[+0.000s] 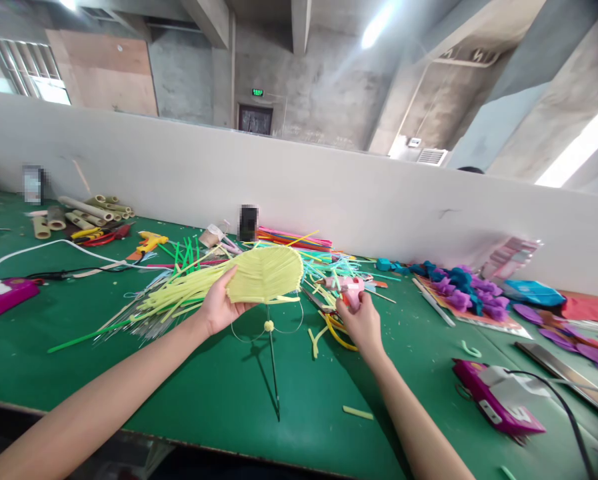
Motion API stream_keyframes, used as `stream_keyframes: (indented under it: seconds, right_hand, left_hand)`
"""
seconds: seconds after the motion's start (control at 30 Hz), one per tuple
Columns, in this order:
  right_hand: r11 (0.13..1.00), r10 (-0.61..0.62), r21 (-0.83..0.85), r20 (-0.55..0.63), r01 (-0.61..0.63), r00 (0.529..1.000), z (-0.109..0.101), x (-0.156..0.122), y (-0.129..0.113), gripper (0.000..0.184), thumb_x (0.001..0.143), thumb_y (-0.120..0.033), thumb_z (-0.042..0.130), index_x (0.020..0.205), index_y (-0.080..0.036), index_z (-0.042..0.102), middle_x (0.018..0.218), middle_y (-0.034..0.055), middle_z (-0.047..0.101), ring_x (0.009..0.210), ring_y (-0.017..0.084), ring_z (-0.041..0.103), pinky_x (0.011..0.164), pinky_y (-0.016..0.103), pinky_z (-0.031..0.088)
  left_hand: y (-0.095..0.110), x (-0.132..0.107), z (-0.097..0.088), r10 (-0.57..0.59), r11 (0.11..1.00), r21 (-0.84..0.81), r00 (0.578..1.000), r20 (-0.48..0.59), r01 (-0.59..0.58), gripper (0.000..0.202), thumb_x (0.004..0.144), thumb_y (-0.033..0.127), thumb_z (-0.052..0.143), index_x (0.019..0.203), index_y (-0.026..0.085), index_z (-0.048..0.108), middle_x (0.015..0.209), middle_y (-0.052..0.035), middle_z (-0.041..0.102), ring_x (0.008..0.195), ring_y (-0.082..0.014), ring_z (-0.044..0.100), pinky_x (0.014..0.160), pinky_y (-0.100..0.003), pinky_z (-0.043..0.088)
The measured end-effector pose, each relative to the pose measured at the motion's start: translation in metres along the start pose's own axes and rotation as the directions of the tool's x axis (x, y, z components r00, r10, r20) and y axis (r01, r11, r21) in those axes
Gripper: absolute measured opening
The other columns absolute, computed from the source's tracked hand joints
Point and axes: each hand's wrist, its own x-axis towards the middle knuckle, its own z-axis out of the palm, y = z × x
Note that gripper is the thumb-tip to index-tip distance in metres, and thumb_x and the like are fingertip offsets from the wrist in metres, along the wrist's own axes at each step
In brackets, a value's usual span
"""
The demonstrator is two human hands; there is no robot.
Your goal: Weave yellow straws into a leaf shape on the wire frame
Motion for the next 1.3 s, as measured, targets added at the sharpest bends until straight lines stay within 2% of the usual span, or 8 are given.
stream_keyframes:
  seconds: [0.23,0.43,0.57,0.63,0.7,0.83,1.03,1.3]
  right_hand:
    - [0.932,0.275,-0.226,-0.069,-0.284,0.959,-0.020,0.039,0.064,0.058,0.072,-0.044,0.052,0.112,-0.002,0.056,0.112,0.0302,0.058,0.111,0.041,0.051,0.087,0.050,0.041]
    - [0.840,0.389,-0.341,-0.162,-0.421,0.907,-0.028,0.038,0.073,0.052,0.070,-0.041,0.057,0.109,-0.007,0.062,0.118,0.0316,0.052,0.115,0.050,0.043,0.084,0.064,0.034]
    - [0.963,0.036,-0.254,-0.208,-0.090,0.977,-0.029,0.023,0.036,0.048,0.083,-0.048,0.049,0.113,-0.012,0.060,0.116,0.0231,0.054,0.114,0.040,0.045,0.090,0.053,0.036]
    - [0.966,-0.257,-0.039,-0.172,0.254,0.951,-0.025,0.008,0.010,0.035,0.090,-0.045,0.043,0.100,-0.017,0.062,0.095,0.0123,0.062,0.095,0.028,0.054,0.086,0.043,0.041]
    - [0.896,-0.410,0.131,-0.121,0.424,0.904,-0.017,-0.010,-0.017,0.030,0.093,-0.043,0.043,0.088,-0.020,0.062,0.082,0.0065,0.062,0.081,0.021,0.055,0.078,0.035,0.044]
    - [0.841,-0.460,0.298,-0.043,0.451,0.887,0.002,-0.044,-0.052,0.027,0.088,-0.044,0.057,0.099,-0.020,0.056,0.074,0.0002,0.057,0.071,0.017,0.054,0.069,0.028,0.045]
    - [0.793,-0.590,0.156,-0.048,0.589,0.806,0.015,-0.055,-0.058,0.022,0.089,-0.039,0.057,0.100,-0.020,0.054,0.075,0.0007,0.054,0.072,0.017,0.054,0.070,0.029,0.044]
    - [0.857,-0.486,0.196,0.000,0.476,0.874,0.014,-0.051,-0.060,0.019,0.093,-0.034,0.048,0.078,-0.022,0.051,0.068,-0.0006,0.057,0.061,0.014,0.055,0.061,0.024,0.042]
  left_hand:
    - [-0.001,0.003,-0.003,-0.012,1.000,0.001,1.000,0.024,0.012,0.042,0.093,0.034,0.050,0.127,0.009,0.054,0.098,-0.0151,0.074,0.083,-0.0275,0.073,0.069,-0.041,0.062]
    - [-0.001,0.002,-0.001,-0.006,1.000,0.016,1.000,0.023,0.006,0.043,0.093,0.033,0.049,0.130,0.010,0.052,0.101,-0.0161,0.074,0.083,-0.0268,0.073,0.070,-0.039,0.062]
    - [-0.003,0.003,-0.005,0.007,0.999,0.035,1.000,0.016,-0.008,0.041,0.092,0.029,0.052,0.128,0.010,0.054,0.100,-0.0159,0.074,0.083,-0.0267,0.073,0.070,-0.039,0.062]
    - [-0.004,0.004,-0.005,0.010,0.999,0.052,1.000,-0.003,-0.010,0.038,0.091,0.027,0.053,0.125,0.010,0.056,0.098,-0.0146,0.074,0.080,-0.0259,0.073,0.068,-0.038,0.062]
    - [-0.005,0.003,-0.005,0.014,0.998,0.068,1.000,-0.020,-0.013,0.034,0.091,0.024,0.053,0.122,0.010,0.057,0.097,-0.0134,0.074,0.078,-0.0251,0.073,0.066,-0.038,0.063]
    - [-0.007,0.001,-0.003,0.037,0.996,0.087,0.999,-0.018,-0.036,0.033,0.089,0.019,0.055,0.120,0.010,0.058,0.100,-0.0132,0.074,0.082,-0.0249,0.073,0.070,-0.038,0.063]
    - [-0.011,-0.002,0.000,0.035,0.986,0.160,0.999,0.017,-0.037,0.037,0.084,0.012,0.060,0.121,0.010,0.059,0.105,-0.0138,0.073,0.087,-0.0262,0.072,0.077,-0.039,0.061]
    - [-0.017,-0.003,0.000,0.022,0.963,0.268,0.998,0.057,-0.037,0.047,0.080,0.002,0.060,0.126,0.012,0.057,0.103,-0.0127,0.073,0.089,-0.0252,0.072,0.079,-0.038,0.060]
